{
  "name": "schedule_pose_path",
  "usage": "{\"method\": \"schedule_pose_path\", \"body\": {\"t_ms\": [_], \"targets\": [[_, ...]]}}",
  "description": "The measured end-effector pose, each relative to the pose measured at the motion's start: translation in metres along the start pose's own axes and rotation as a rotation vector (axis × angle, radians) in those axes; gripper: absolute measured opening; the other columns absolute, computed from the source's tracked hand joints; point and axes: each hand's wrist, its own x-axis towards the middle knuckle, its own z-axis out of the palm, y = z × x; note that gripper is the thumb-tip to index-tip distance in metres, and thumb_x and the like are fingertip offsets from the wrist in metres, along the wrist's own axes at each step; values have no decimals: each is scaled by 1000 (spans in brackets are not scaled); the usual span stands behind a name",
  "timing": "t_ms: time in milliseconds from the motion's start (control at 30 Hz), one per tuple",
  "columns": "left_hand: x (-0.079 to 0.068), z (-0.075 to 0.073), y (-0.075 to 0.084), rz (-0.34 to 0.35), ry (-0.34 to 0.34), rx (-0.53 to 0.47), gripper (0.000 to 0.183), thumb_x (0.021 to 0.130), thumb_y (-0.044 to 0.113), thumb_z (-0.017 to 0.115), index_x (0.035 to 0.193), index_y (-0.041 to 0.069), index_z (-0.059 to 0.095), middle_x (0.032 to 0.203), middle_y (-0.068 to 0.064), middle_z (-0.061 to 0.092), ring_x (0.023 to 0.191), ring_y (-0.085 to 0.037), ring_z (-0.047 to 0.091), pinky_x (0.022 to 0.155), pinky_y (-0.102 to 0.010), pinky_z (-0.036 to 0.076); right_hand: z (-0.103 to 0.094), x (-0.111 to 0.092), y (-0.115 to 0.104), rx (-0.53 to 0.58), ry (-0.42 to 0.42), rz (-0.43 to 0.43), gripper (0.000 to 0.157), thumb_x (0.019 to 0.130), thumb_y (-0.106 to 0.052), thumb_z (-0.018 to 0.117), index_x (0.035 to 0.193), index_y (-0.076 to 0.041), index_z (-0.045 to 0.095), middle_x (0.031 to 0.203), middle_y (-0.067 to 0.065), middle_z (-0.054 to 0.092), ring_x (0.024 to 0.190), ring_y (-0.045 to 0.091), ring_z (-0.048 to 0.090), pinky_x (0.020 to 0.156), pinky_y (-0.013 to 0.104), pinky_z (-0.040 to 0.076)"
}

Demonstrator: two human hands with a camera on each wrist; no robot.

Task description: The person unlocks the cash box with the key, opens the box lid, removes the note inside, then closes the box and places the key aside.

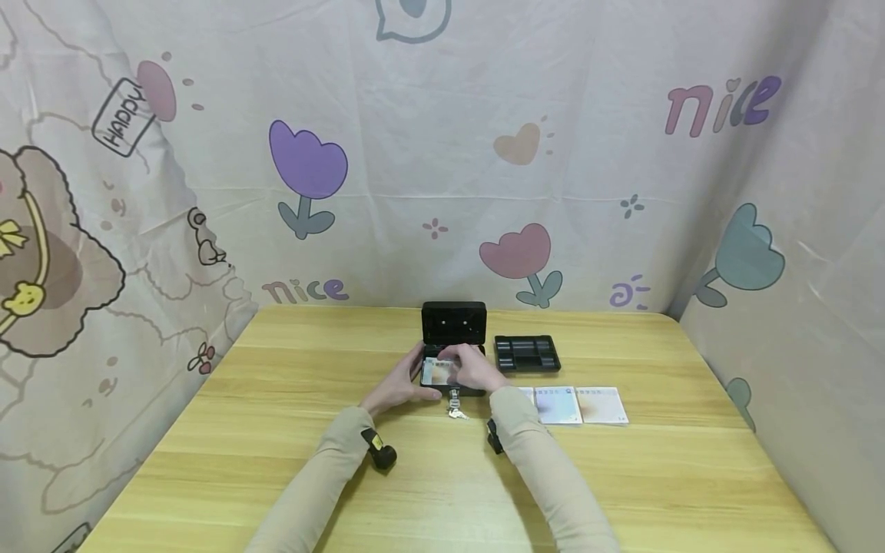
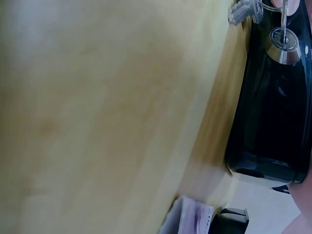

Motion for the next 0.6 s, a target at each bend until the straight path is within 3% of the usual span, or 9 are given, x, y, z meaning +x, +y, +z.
{"method": "schedule_pose_path", "body": {"t_ms": [267, 467, 600], "targets": [[1, 1, -3, -7, -2, 4, 124, 73, 13, 90, 161, 0, 3, 170, -21, 1, 155, -40, 17, 128, -48, 21, 1, 1, 0, 15, 4, 29, 45, 76, 5, 79, 119, -2, 70, 115, 15, 73, 100, 26, 67, 92, 45, 58], [1, 0, -3, -4, 2, -11, 125, 72, 13, 90, 161, 2, 4, 170, -19, 1, 156, -38, 17, 129, -47, 20, 1, 1, 1, 100, 16, 43, 44, 77, 4, 78, 120, -4, 70, 119, 14, 72, 105, 27, 66, 97, 48, 56], [1, 1, -3, 1, 7, -17, 125, 71, 13, 90, 161, 1, 4, 170, -20, 1, 156, -39, 16, 129, -47, 18, 1, 1, 2, 143, 28, 39, 44, 77, 5, 76, 119, -5, 70, 118, 15, 71, 102, 25, 64, 94, 44, 56]]}}
